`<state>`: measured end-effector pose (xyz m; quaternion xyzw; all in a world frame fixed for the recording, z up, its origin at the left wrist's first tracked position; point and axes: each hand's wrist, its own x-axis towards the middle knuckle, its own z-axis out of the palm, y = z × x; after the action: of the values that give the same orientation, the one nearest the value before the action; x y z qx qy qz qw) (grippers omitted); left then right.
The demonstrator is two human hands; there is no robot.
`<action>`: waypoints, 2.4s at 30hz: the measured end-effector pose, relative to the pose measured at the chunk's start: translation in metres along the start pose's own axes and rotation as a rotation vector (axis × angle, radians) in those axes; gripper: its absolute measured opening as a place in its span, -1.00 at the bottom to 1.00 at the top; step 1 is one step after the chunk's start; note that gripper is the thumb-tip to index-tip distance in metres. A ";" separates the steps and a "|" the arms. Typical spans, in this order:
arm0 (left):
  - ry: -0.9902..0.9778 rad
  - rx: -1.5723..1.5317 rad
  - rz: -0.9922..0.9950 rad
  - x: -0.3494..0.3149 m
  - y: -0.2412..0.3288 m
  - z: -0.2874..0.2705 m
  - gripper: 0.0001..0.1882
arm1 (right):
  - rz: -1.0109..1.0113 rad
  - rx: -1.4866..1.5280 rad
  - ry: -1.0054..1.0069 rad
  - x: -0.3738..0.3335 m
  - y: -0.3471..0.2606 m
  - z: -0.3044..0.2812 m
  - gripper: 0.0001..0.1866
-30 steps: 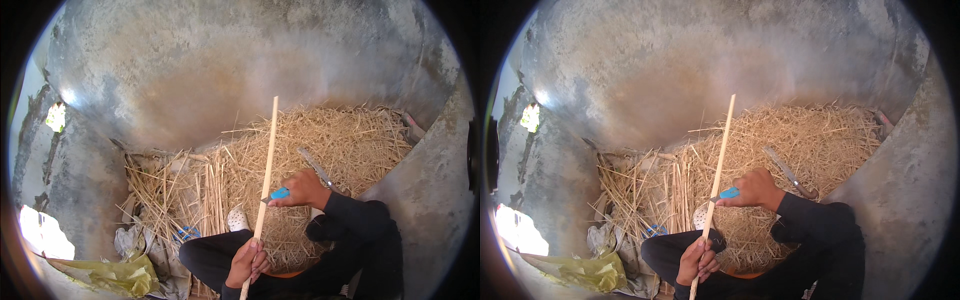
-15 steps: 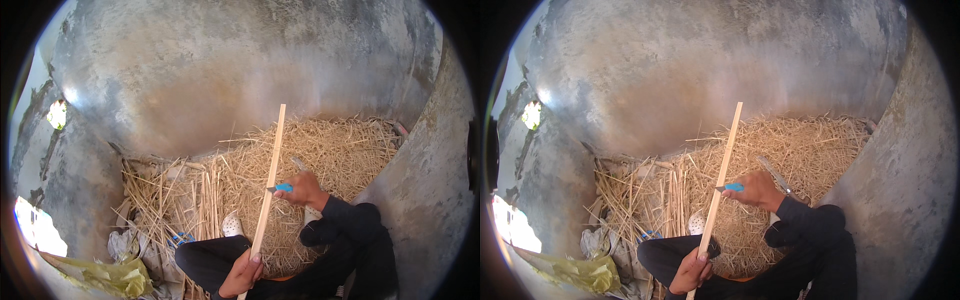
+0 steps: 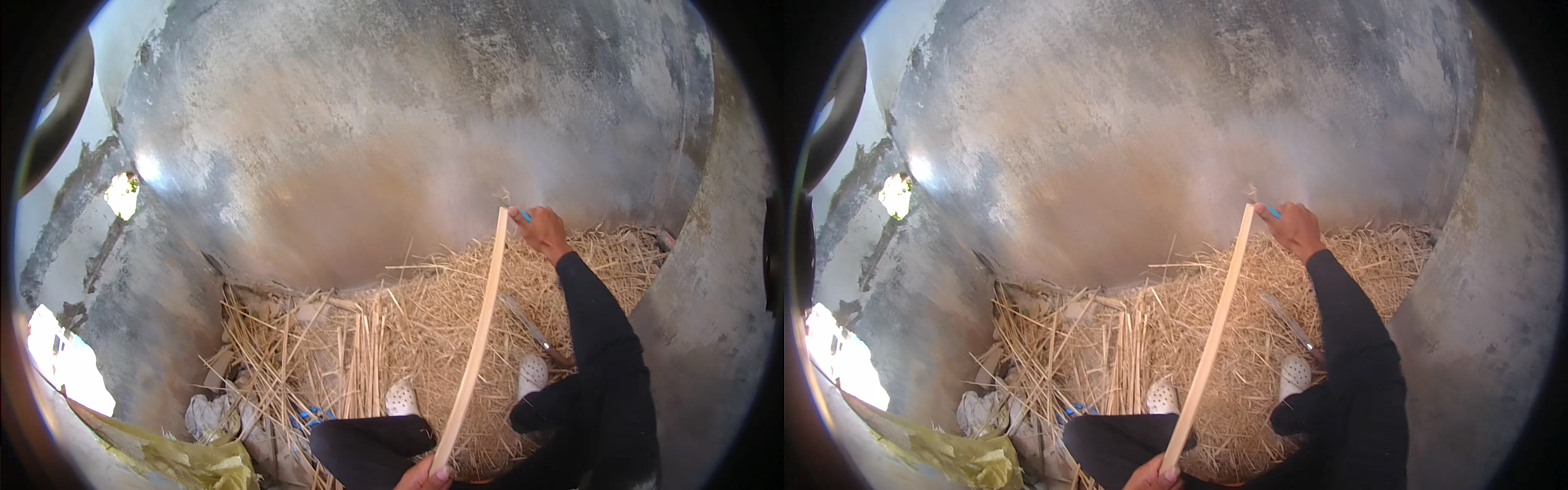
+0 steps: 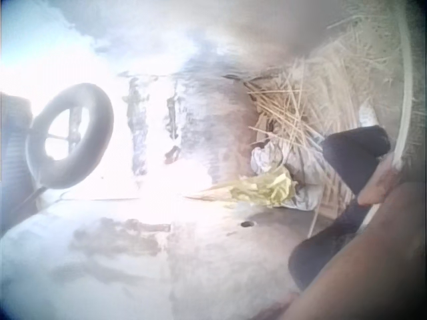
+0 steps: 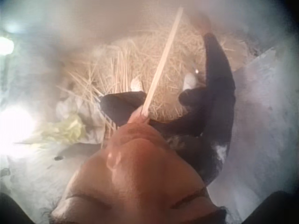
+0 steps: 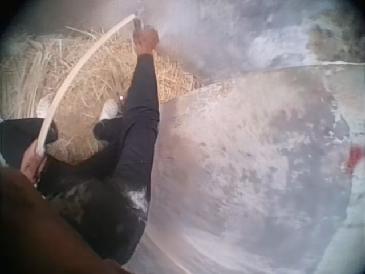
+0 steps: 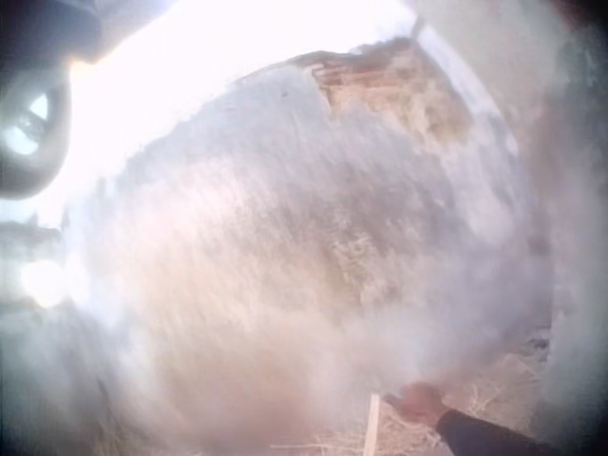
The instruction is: The person sits on a bed of straw and uses a blue utility knife to shave the outer layer off a long bamboo stick. They hold the stick with their left hand and scrape it with the knife in their right hand, creating a pile of shavings on the straw.
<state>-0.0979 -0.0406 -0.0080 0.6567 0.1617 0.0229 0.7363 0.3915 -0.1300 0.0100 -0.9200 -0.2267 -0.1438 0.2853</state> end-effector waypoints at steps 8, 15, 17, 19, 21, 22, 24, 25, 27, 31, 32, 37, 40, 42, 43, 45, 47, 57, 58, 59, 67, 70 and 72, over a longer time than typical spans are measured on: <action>-0.004 0.081 -0.010 0.023 0.013 -0.005 -0.61 | 0.429 1.135 -0.214 -0.040 0.005 0.011 -0.31; -0.129 0.168 -0.144 0.053 0.024 -0.004 -0.65 | 0.321 1.489 -0.452 -0.108 -0.053 0.011 -0.63; -0.213 0.048 -0.210 0.068 0.025 -0.005 -0.65 | 0.364 1.522 -0.446 -0.111 -0.050 0.015 -0.66; -0.210 -0.236 -0.184 0.083 0.022 0.001 -0.65 | 0.361 1.484 -0.439 -0.112 -0.045 0.015 -0.67; -0.216 -0.283 -0.182 0.096 0.015 0.003 -0.62 | 0.279 1.340 -0.347 -0.114 -0.034 0.027 -0.65; -0.191 -0.283 -0.200 0.101 0.012 0.004 -0.63 | 0.157 1.219 -0.249 -0.113 -0.027 0.042 -0.62; -0.100 -0.202 -0.190 0.114 0.012 0.006 -0.61 | -0.089 0.800 -0.190 -0.118 -0.025 0.046 -0.49; -0.069 -0.195 -0.174 0.118 0.014 0.002 -0.61 | -0.219 0.500 -0.218 -0.126 -0.034 0.024 -0.41; -0.034 -0.186 -0.144 0.128 0.017 -0.002 -0.60 | -0.384 0.164 -0.266 -0.148 -0.045 0.003 -0.28; 0.009 -0.037 -0.110 0.124 0.022 0.003 -0.55 | -0.474 0.128 -0.313 -0.166 -0.064 0.014 -0.22; 0.029 0.047 -0.098 0.118 0.026 0.004 -0.54 | -0.469 0.129 -0.304 -0.162 -0.067 0.019 -0.22; 0.073 0.130 -0.080 0.110 0.031 0.009 -0.58 | -0.471 0.124 -0.218 -0.164 -0.050 0.029 -0.21; 0.148 0.263 -0.024 0.098 0.032 0.005 -0.57 | -0.627 0.174 -0.278 -0.180 -0.076 0.021 -0.22; 0.142 0.274 -0.052 0.093 0.031 0.003 -0.58 | -0.489 0.130 -0.236 -0.151 -0.062 0.029 -0.22; 0.120 0.270 -0.053 0.094 0.032 0.003 -0.58 | -0.415 0.085 -0.206 -0.142 -0.054 0.029 -0.22; 0.124 0.234 -0.060 0.093 0.035 0.004 -0.58 | -0.421 0.119 -0.236 -0.151 -0.054 0.027 -0.21; 0.159 0.223 -0.073 0.088 0.038 0.001 -0.58 | -0.464 0.176 -0.318 -0.175 -0.072 0.031 -0.21; 0.095 0.216 -0.092 0.070 0.027 0.010 -0.61 | -0.397 0.103 -0.215 -0.150 -0.044 0.031 -0.10; 0.128 0.231 -0.064 0.068 0.026 0.006 -0.62 | -0.485 0.145 -0.247 -0.169 -0.063 0.030 -0.09; 0.171 0.238 -0.010 0.068 0.031 0.010 -0.62 | -0.563 0.165 -0.276 -0.171 -0.071 0.025 -0.08; 0.137 0.357 0.132 0.022 0.033 0.044 -0.61 | 0.050 -0.022 -0.009 -0.016 0.015 0.026 -0.14; 0.079 0.234 0.028 0.010 0.036 0.049 -0.60 | 0.319 0.168 0.110 0.025 0.064 -0.006 -0.15; 0.085 0.011 -0.070 0.015 0.048 0.039 -0.58 | 0.317 0.260 0.038 0.023 0.068 -0.015 -0.16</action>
<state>-0.0643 -0.0683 0.0389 0.6531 0.2158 0.0239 0.7255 0.4436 -0.1811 -0.0006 -0.8966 -0.0903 -0.0840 0.4252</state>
